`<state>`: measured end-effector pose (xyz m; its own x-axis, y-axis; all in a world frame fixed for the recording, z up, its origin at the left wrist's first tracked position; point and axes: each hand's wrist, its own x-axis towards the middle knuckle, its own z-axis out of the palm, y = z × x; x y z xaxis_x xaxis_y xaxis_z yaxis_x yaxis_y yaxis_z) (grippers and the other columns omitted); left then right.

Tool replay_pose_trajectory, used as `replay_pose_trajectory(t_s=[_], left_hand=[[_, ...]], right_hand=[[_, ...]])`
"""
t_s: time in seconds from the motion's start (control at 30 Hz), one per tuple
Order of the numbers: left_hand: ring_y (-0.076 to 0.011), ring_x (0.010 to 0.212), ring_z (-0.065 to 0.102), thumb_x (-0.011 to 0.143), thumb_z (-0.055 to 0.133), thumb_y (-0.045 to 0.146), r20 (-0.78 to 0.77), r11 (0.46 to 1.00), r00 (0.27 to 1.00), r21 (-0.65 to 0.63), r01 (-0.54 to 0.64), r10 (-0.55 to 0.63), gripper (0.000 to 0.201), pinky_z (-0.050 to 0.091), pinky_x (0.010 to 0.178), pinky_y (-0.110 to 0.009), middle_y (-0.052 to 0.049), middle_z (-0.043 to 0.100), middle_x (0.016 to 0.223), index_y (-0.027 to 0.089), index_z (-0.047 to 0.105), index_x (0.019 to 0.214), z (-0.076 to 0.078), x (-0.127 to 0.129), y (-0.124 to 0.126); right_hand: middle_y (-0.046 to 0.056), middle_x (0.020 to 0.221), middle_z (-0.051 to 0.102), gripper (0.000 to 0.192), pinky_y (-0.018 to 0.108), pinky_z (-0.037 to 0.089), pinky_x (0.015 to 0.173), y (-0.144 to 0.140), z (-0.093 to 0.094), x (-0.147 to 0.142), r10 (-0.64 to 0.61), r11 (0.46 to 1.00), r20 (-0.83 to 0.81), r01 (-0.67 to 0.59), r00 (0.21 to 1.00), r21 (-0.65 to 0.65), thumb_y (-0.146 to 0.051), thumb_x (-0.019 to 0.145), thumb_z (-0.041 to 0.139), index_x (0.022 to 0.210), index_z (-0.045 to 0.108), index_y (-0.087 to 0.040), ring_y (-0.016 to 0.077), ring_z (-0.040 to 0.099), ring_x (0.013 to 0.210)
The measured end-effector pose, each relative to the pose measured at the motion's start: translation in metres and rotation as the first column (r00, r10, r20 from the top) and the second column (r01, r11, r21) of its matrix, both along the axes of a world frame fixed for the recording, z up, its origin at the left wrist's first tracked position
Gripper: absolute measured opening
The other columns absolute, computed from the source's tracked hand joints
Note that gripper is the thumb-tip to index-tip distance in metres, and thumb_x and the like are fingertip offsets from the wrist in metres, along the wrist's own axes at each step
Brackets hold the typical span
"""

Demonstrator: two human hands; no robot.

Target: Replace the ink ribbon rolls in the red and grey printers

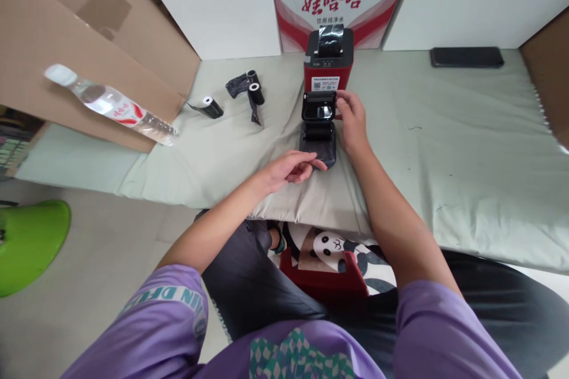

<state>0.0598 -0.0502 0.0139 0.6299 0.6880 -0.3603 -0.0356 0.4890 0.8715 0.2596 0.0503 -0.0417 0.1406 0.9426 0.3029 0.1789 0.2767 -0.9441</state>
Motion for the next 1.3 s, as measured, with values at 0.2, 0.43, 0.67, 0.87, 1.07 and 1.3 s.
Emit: replay_pose_trajectory(t_s=[0.2,0.43,0.67,0.87,1.07,1.3], left_hand=[[-0.0048,0.044,0.036,0.104,0.056,0.039,0.006,0.998,0.998,0.009,0.067,-0.067,0.041,0.012,0.044,-0.021,0.001,0.054,0.052,0.011,0.083,0.090,0.003,-0.003,0.000],[-0.0058,0.043,0.034,0.104,0.055,0.036,-0.040,0.988,0.987,0.025,0.154,-0.153,0.041,0.014,0.045,-0.022,0.001,0.052,0.048,0.013,0.083,0.086,0.008,-0.005,-0.001],[-0.0073,0.044,0.030,0.102,0.061,0.048,-0.135,0.914,0.988,0.405,-0.014,0.075,0.050,0.024,0.051,-0.025,0.007,0.032,0.044,0.016,0.068,0.065,-0.002,-0.027,0.020],[-0.0157,0.088,0.066,0.102,0.048,0.017,-0.416,0.422,0.762,0.883,0.207,0.496,0.046,0.048,0.079,-0.027,-0.005,0.071,0.110,0.025,0.065,0.144,-0.022,-0.036,0.031],[-0.0219,0.110,0.072,0.101,0.042,0.015,-0.637,0.412,0.619,0.770,0.487,0.460,0.068,0.053,0.087,-0.030,-0.005,0.072,0.134,0.037,0.044,0.166,-0.020,-0.033,0.026],[-0.0199,0.098,0.076,0.101,0.045,0.013,-0.683,0.464,0.567,0.730,0.503,0.461,0.069,0.052,0.083,-0.029,-0.003,0.079,0.130,0.039,0.046,0.165,-0.014,-0.030,0.024]], right_hand=[[0.004,0.091,0.075,0.022,0.043,0.060,0.092,-0.005,0.006,-0.002,0.128,0.991,-0.118,-0.130,0.985,-0.009,-0.045,0.083,0.073,0.090,0.067,-0.025,0.0243,0.073,0.095],[0.003,0.095,0.077,0.021,0.044,0.056,0.106,-0.005,0.006,-0.004,0.205,0.975,-0.192,-0.218,0.960,-0.047,-0.024,0.070,0.074,0.091,0.070,-0.025,0.0219,0.073,0.097],[0.003,0.094,0.075,0.026,0.045,0.055,0.107,-0.002,0.003,-0.002,0.176,0.976,-0.268,-0.204,0.947,-0.079,-0.025,0.067,0.076,0.093,0.071,-0.025,0.0216,0.070,0.094],[0.004,0.104,0.074,0.030,0.051,0.054,0.114,-0.003,0.002,0.000,0.249,0.964,-0.136,-0.259,0.959,-0.057,-0.037,0.075,0.081,0.101,0.069,-0.029,0.0261,0.071,0.109],[0.004,0.112,0.078,0.036,0.052,0.049,0.123,-0.012,0.013,-0.003,0.331,0.931,-0.075,-0.338,0.941,-0.137,-0.044,0.076,0.082,0.107,0.069,-0.030,0.0280,0.069,0.122],[0.003,0.117,0.079,0.027,0.052,0.047,0.126,-0.015,0.011,-0.005,0.332,0.926,-0.102,-0.345,0.938,-0.153,-0.040,0.083,0.068,0.108,0.072,-0.029,0.0282,0.069,0.126]])
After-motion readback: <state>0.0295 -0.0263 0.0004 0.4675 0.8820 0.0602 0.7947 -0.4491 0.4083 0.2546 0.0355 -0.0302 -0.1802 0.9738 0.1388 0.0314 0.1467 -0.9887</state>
